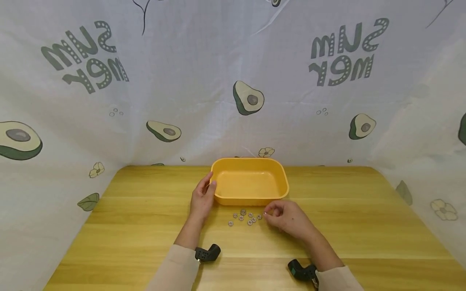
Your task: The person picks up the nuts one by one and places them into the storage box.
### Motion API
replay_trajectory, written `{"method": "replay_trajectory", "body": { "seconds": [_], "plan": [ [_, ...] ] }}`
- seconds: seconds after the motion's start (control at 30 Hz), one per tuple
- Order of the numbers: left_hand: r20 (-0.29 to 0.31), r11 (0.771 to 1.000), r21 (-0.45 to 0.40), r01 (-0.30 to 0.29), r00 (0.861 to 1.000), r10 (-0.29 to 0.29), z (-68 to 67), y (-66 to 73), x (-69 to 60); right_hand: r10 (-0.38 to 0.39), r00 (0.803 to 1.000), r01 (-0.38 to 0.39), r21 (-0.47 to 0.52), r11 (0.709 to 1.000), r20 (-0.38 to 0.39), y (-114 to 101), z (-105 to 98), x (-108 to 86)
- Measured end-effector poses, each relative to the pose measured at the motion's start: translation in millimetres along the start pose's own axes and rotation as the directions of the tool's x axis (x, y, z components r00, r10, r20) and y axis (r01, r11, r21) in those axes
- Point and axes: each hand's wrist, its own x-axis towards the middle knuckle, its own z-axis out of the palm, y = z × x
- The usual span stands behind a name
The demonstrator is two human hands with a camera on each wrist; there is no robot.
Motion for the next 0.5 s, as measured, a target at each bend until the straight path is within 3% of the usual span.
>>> {"method": "replay_trajectory", "body": {
  "seconds": [0.13,0.5],
  "plan": [
    [-0.004,1.0,-0.011,-0.003,1.0,0.003,0.8,1.5,0.3,-0.015,0.999,0.014,-0.053,0.998,-0.032,-12.3,-0.3,-1.0],
    [-0.003,1.0,-0.021,-0.004,1.0,0.004,0.5,-2.2,2.5,-0.166,0.985,0.155,-0.155,0.976,-0.057,-42.6,-5.0,6.2]
  ]
}}
